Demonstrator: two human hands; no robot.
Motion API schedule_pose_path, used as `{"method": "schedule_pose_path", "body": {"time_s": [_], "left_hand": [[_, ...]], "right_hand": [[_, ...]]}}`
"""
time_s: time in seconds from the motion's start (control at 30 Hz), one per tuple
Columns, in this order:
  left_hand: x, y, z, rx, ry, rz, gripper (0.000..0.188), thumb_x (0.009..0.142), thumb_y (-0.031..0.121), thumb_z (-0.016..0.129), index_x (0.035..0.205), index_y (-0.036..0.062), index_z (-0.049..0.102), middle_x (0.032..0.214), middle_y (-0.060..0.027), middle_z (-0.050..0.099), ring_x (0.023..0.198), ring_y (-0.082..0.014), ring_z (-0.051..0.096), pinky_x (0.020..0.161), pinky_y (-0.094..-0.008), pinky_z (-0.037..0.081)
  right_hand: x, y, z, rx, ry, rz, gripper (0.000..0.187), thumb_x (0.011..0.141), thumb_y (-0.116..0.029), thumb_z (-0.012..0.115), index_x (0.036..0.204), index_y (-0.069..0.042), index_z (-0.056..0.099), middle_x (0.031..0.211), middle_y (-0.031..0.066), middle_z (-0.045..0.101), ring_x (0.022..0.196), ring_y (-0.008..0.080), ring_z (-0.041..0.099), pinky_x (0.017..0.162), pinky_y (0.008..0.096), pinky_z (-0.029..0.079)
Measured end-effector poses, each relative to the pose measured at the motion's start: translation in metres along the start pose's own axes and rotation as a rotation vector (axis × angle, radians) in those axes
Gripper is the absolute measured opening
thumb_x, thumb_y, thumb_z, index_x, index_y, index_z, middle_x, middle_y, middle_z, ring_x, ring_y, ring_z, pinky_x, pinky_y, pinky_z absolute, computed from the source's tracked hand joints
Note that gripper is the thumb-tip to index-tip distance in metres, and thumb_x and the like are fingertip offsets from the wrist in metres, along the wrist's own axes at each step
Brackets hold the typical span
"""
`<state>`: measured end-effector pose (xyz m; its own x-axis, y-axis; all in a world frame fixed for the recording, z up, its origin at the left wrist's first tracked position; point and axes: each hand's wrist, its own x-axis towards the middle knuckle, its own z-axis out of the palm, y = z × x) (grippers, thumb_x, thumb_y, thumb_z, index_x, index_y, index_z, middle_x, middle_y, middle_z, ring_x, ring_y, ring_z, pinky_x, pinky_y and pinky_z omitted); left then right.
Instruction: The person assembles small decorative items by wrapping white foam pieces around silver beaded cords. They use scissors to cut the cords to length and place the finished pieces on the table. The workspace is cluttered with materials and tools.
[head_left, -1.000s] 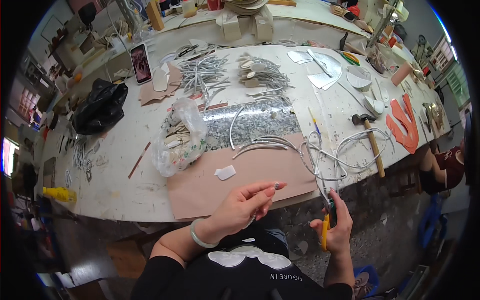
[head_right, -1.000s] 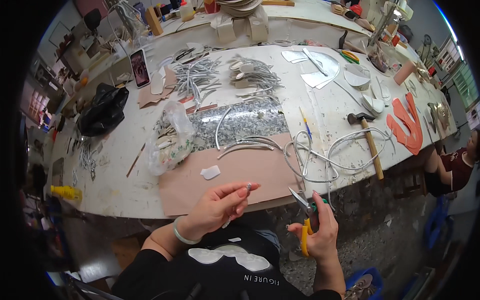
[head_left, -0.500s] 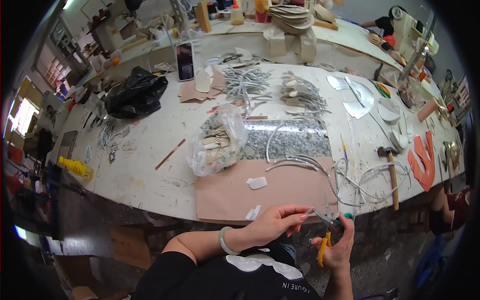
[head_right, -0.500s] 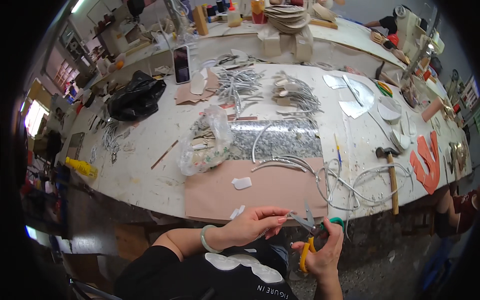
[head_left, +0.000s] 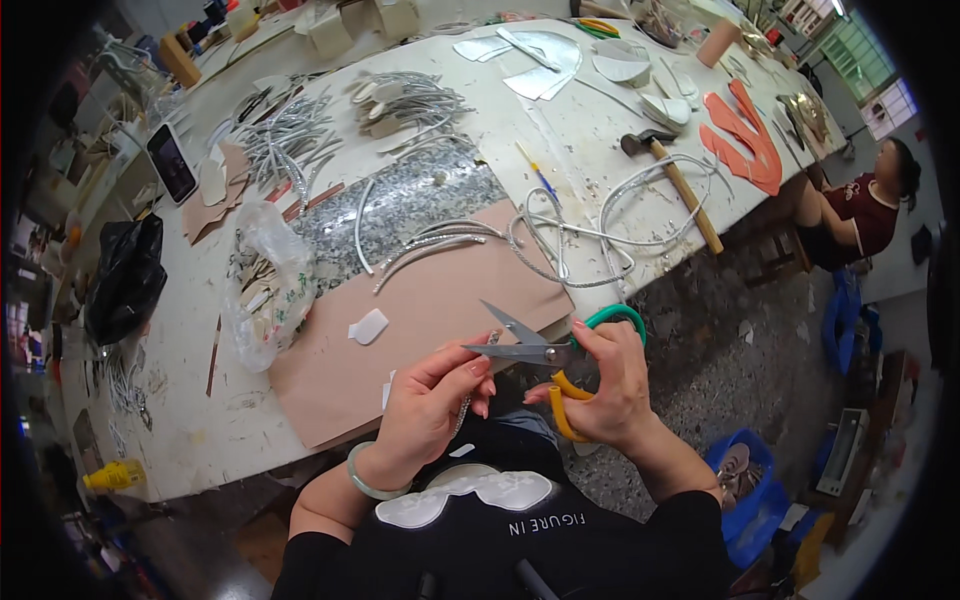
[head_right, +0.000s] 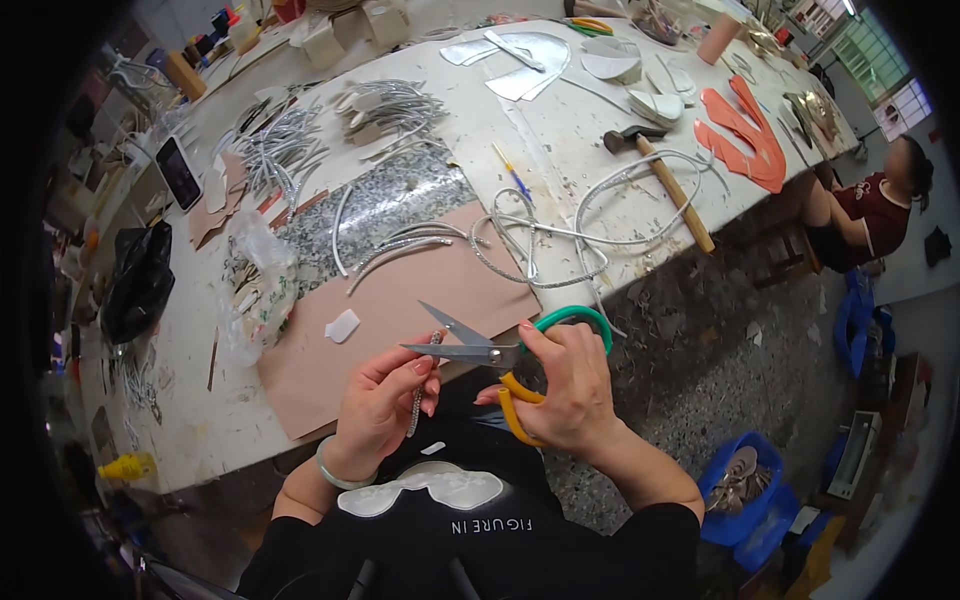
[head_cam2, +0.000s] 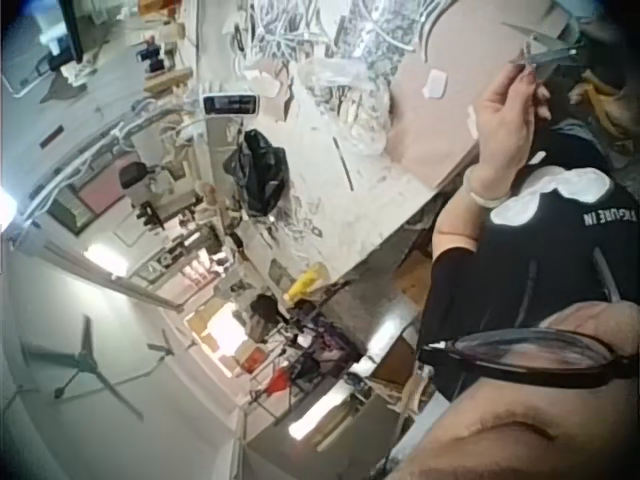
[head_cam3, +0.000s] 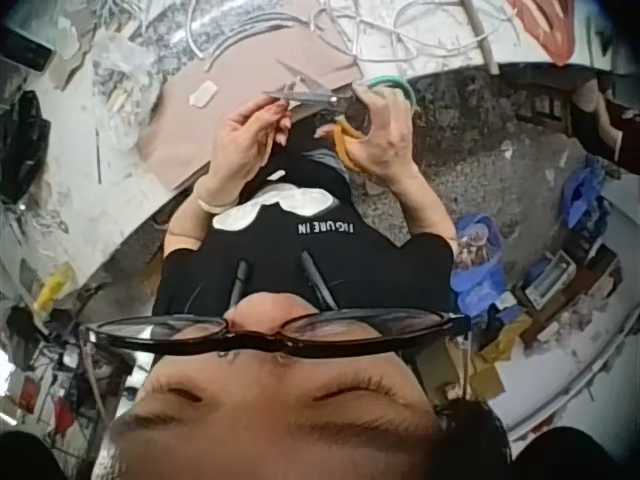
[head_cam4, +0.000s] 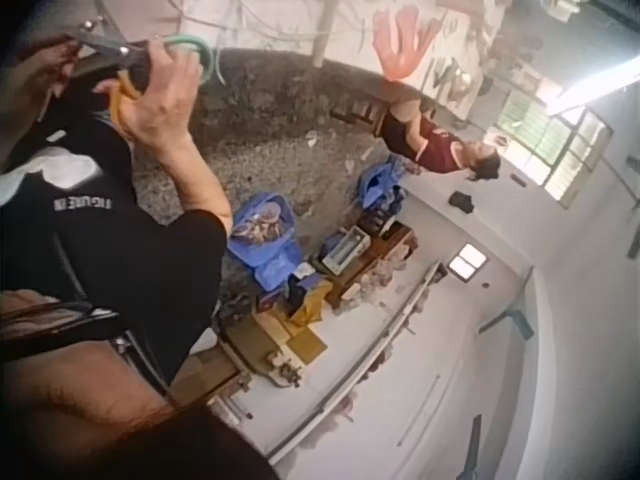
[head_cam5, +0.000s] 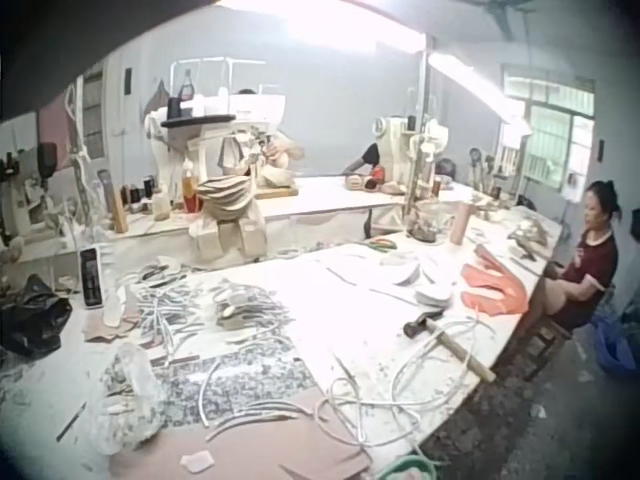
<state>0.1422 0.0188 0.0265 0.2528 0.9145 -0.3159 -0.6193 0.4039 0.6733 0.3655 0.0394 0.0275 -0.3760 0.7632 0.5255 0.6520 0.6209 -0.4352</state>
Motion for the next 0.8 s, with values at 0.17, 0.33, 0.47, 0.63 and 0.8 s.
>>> {"method": "schedule_pose_path", "body": {"time_s": [0.17,0.33,0.47,0.63,0.8], "left_hand": [[-0.0013,-0.0031,0.0021,0.089,0.018,0.029,0.031,0.094,0.003,0.055,0.123,-0.0084,0.056,0.102,-0.0117,0.062,0.077,-0.0151,0.06,0.06,-0.0258,0.052],[-0.0014,-0.0049,0.0018,0.106,0.024,0.055,0.028,0.093,0.001,0.055,0.12,-0.0074,0.058,0.104,-0.0141,0.062,0.076,-0.0164,0.06,0.06,-0.0276,0.053],[-0.0006,-0.0046,-0.0005,0.062,-0.013,0.021,0.03,0.094,0.0,0.055,0.123,-0.0082,0.057,0.11,-0.0109,0.055,0.08,-0.0144,0.062,0.063,-0.0243,0.055],[-0.0007,-0.0058,-0.0028,0.067,-0.031,0.007,0.029,0.093,0.0,0.056,0.121,-0.008,0.058,0.106,-0.0103,0.055,0.078,-0.0143,0.062,0.062,-0.024,0.055],[-0.0023,-0.0055,0.0004,0.117,-0.016,0.042,0.028,0.092,-0.001,0.058,0.12,-0.0073,0.059,0.105,-0.0097,0.056,0.076,-0.0144,0.062,0.061,-0.0232,0.054]], "right_hand": [[0.0008,0.0,0.0012,-0.012,-0.018,-0.021,0.082,0.059,-0.035,0.088,0.124,-0.001,0.05,0.093,0.0109,0.051,0.079,0.0256,0.049,0.07,0.0373,0.037],[-0.0003,0.0021,0.0008,0.013,-0.031,-0.024,0.082,0.058,-0.033,0.088,0.124,-0.001,0.05,0.091,0.0112,0.051,0.077,0.0257,0.049,0.068,0.0371,0.038],[-0.0009,0.0034,-0.0003,0.043,-0.036,-0.008,0.08,0.058,-0.032,0.088,0.122,0.0,0.051,0.09,0.0111,0.051,0.076,0.0257,0.049,0.066,0.0368,0.038],[-0.0019,0.0042,0.0006,0.051,-0.042,-0.011,0.079,0.058,-0.032,0.088,0.121,0.0,0.053,0.089,0.0106,0.05,0.075,0.0255,0.048,0.066,0.0365,0.039],[-0.0012,0.0005,-0.0026,-0.003,-0.069,-0.009,0.079,0.059,-0.038,0.087,0.12,-0.001,0.054,0.088,0.0097,0.048,0.075,0.0254,0.047,0.066,0.0362,0.039]]}}
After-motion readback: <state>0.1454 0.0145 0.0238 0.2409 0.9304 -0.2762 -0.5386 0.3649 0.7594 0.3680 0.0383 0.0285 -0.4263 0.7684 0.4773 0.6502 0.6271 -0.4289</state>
